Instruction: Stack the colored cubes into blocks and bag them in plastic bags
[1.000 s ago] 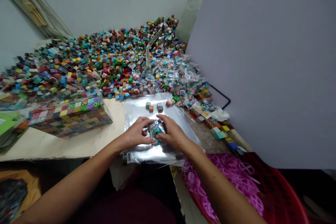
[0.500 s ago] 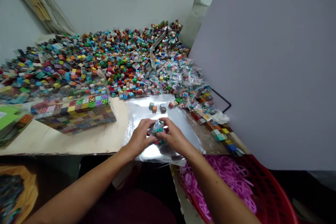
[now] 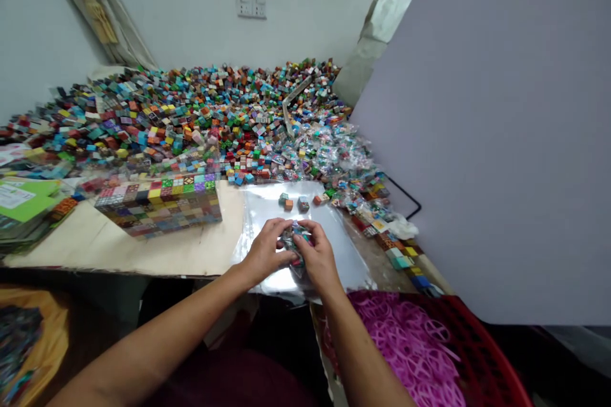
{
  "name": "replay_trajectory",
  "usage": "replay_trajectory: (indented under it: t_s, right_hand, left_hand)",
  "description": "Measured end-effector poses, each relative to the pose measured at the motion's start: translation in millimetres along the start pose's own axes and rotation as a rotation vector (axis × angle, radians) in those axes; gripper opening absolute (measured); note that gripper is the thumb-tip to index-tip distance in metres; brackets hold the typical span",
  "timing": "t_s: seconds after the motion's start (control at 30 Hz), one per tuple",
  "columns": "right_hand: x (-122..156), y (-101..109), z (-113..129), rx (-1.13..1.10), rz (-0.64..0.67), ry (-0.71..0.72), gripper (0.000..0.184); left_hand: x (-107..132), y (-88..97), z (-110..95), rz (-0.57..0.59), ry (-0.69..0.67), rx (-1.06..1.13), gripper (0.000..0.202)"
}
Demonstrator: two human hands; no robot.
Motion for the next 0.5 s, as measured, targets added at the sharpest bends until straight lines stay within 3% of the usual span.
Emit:
replay_trajectory:
  t_s: [0.17, 0.27, 0.33, 0.4, 0.43, 0.5]
  right_hand:
    - [-7, -2, -3, -0.187, -0.093, -0.056, 0.044]
    - [-9, -3, 12, -0.233, -0.092, -0.069, 0.048]
    - [-14, -2, 29, -0.196, -0.084, -0.050, 0.047]
    - [-27, 0, 51, -0.135, -0.094, -0.021, 0.047]
    - [-35, -1, 66, -0.132, -0.076, -0.011, 0.047]
    - [-50, -7, 102, -0.150, -0.032, 0.053, 0.045]
  left_hand:
    - [5, -1.5, -6, -0.025, 0.083, 0.104, 0.082]
    - [21, 17.6, -21, -0.088, 0.092, 0.025, 0.083]
    - [35, 47.4, -41, -0.141, -0.027, -0.127, 0.075]
    - [51, 87.5, -66, -0.202, -0.235, -0.357, 0.060]
    - [59, 109.9, -79, -0.261, -0.317, -0.493, 0.051]
    - [71, 156.0, -101, -0.437, -0.351, -0.748, 0.041]
Point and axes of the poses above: each hand's wrist, its own x-axis away from the middle knuckle, its own y-axis out of the back of the hand, z = x × y, the point moved 2 cm from there along -x, towards the middle knuckle, and after that the axes turned 2 degrees about y, right-handed, at the moved point
